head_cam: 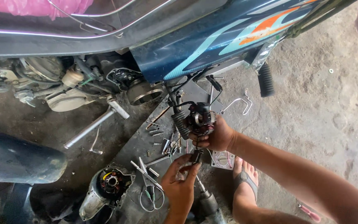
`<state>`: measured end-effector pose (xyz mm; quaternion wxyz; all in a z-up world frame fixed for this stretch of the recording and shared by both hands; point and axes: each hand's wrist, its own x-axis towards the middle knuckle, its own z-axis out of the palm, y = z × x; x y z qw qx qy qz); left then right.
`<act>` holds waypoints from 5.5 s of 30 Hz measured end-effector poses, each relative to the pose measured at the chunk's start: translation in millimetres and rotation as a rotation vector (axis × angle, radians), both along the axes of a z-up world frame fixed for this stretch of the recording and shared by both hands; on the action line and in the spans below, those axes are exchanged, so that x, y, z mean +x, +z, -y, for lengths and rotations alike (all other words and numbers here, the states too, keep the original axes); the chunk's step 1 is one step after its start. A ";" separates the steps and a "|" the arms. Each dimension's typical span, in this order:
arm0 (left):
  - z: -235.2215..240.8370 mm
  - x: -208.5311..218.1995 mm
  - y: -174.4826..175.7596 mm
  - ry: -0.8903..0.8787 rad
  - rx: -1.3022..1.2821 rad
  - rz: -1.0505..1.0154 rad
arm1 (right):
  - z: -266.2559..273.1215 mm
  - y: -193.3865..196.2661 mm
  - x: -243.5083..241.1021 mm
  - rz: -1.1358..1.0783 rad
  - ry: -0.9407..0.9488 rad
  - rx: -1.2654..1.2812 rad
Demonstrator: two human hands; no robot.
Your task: The person works on a disassembled motorcycle engine, using a multimeter to test electrical components and a wrench to tighten bolts on the engine casing. They handle various wires and small engine parts throughout the process.
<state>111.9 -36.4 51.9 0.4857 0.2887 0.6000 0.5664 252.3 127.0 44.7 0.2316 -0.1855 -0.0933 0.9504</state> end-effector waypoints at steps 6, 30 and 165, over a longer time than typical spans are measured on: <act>5.3 10.2 -13.0 -0.023 0.005 0.064 | 1.0 -22.1 10.3 0.011 0.045 0.015; -0.9 -7.1 -67.8 -0.247 -0.110 -0.173 | -36.0 8.1 98.5 1.239 0.668 1.277; 122.2 -118.2 -106.5 -1.447 -0.145 -1.009 | 21.9 -103.9 20.7 1.188 0.581 1.358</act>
